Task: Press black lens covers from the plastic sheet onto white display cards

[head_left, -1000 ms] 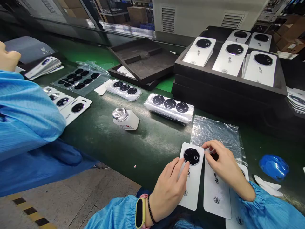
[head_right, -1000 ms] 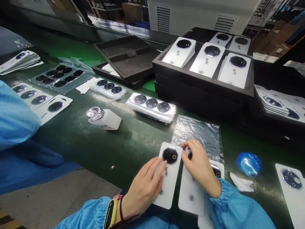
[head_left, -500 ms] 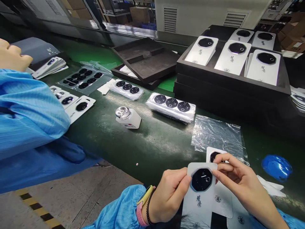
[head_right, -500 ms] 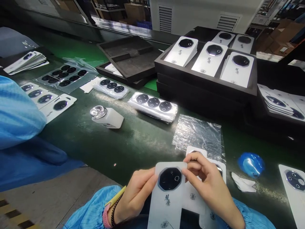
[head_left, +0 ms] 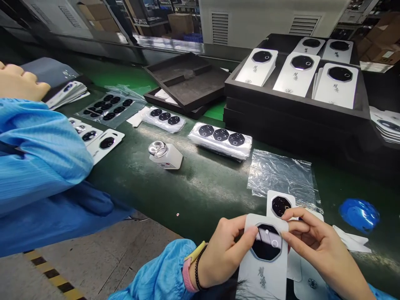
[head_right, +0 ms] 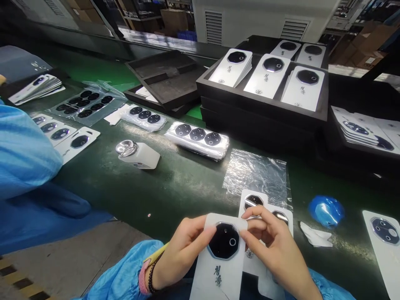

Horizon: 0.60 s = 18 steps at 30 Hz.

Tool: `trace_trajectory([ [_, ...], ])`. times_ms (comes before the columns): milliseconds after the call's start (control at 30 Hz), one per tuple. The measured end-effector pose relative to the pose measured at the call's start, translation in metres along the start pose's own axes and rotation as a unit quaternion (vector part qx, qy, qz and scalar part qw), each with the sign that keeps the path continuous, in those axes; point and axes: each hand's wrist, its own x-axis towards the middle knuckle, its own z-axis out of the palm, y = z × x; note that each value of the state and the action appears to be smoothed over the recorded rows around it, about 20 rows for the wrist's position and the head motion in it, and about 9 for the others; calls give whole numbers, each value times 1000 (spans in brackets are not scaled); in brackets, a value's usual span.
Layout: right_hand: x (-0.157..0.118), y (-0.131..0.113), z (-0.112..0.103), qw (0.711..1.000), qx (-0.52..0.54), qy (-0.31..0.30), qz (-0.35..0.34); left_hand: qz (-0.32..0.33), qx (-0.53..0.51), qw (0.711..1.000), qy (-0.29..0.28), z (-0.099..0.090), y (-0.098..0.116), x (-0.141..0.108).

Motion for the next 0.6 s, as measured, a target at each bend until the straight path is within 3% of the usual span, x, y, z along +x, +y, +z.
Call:
trace_trajectory([
  [67, -3, 5, 0, 1000, 17, 0, 11, -35, -71, 997, 1, 2, -1, 4],
  [167, -7, 16, 2, 998, 58, -18, 14, -33, -104, 994, 28, 6, -1, 7],
  [300, -17, 26, 6, 996, 68, -62, 16, 0, -54, 997, 50, 13, 0, 5],
  [600, -29, 30, 4, 997, 77, 1, 11, 114, 88, 989, 30, 25, 1, -4],
])
